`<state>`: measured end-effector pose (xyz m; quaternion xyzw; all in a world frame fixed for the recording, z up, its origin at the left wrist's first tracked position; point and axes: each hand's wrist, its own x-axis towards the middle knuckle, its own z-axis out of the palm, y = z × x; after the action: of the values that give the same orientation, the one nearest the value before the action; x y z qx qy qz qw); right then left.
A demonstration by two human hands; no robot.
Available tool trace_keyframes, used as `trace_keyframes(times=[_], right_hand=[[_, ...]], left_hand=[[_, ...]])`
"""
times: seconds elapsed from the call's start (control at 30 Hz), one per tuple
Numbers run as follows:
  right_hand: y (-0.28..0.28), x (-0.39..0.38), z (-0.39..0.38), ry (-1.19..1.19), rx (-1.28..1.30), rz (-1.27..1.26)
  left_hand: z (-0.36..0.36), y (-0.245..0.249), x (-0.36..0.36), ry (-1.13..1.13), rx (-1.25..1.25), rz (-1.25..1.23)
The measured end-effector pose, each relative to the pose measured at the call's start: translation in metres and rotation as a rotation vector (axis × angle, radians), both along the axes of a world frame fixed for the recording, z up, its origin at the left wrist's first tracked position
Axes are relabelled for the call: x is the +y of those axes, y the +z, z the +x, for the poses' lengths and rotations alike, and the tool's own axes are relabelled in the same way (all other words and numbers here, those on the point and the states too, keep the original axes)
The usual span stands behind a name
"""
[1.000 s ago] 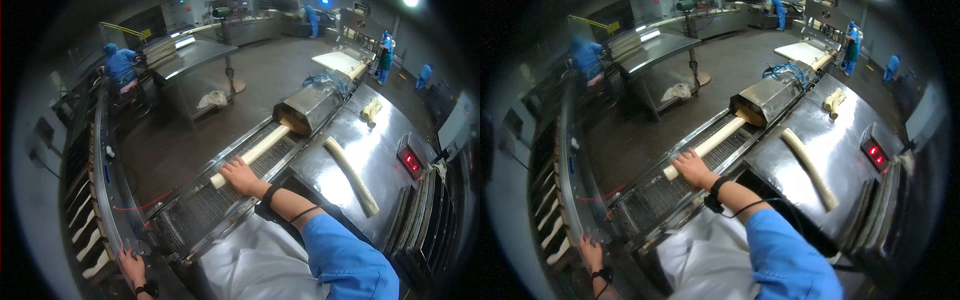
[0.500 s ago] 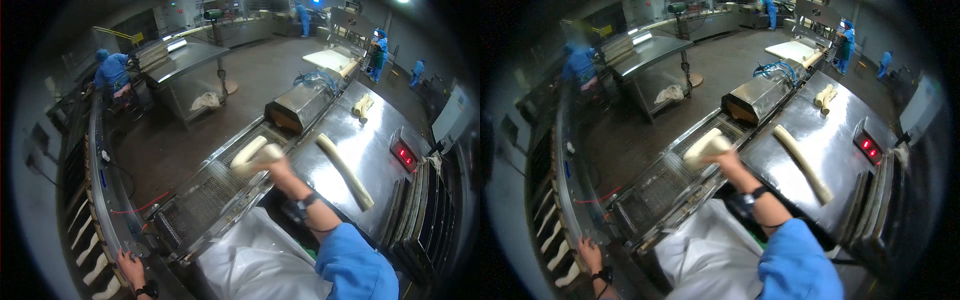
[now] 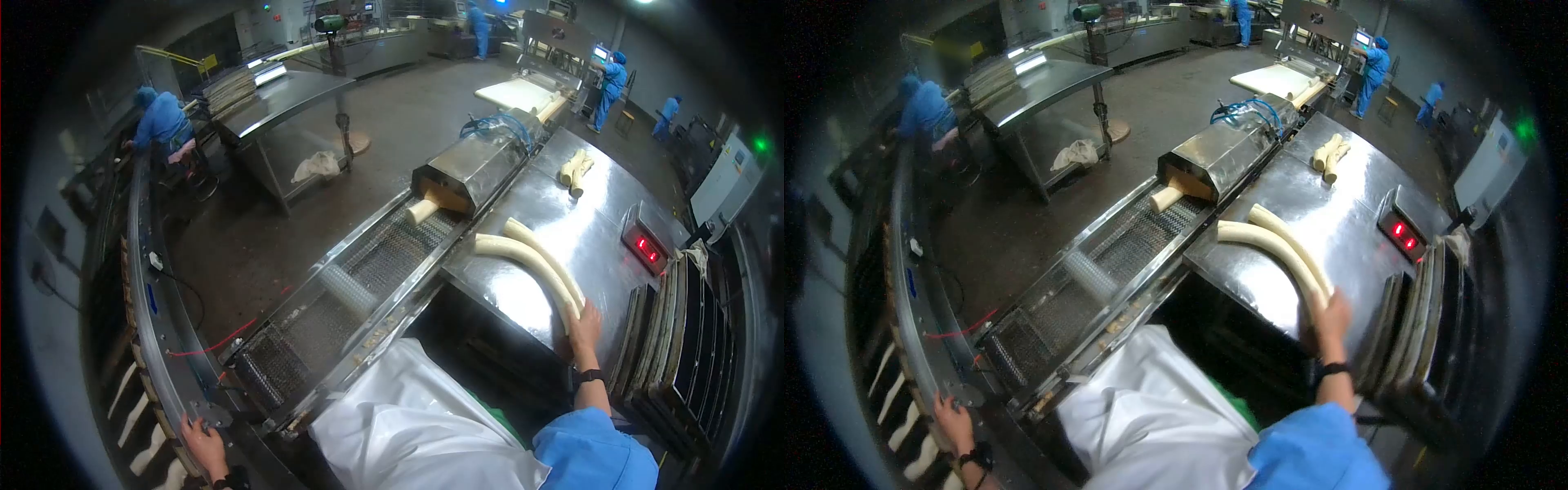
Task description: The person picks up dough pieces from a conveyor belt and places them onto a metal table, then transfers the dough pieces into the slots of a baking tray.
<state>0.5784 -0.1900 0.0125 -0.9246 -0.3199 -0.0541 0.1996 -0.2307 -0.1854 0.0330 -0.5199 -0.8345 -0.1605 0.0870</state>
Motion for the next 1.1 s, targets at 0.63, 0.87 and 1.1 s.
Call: trace_keyframes(times=[0.63, 0.87, 1.1], right_hand=[[0.009, 0.037, 0.028, 0.531, 0.285, -0.051], [0.019, 0.032, 0.004, 0.272, 0.141, -0.082], [0.026, 0.032, 0.001, 0.416, 0.062, -0.133]], left_hand=[[-0.011, -0.009, -0.008, -0.034, 0.022, 0.025], [0.010, -0.002, -0.001, 0.094, 0.030, -0.042], [0.114, -0.013, 0.080, -0.121, -0.271, 0.170]])
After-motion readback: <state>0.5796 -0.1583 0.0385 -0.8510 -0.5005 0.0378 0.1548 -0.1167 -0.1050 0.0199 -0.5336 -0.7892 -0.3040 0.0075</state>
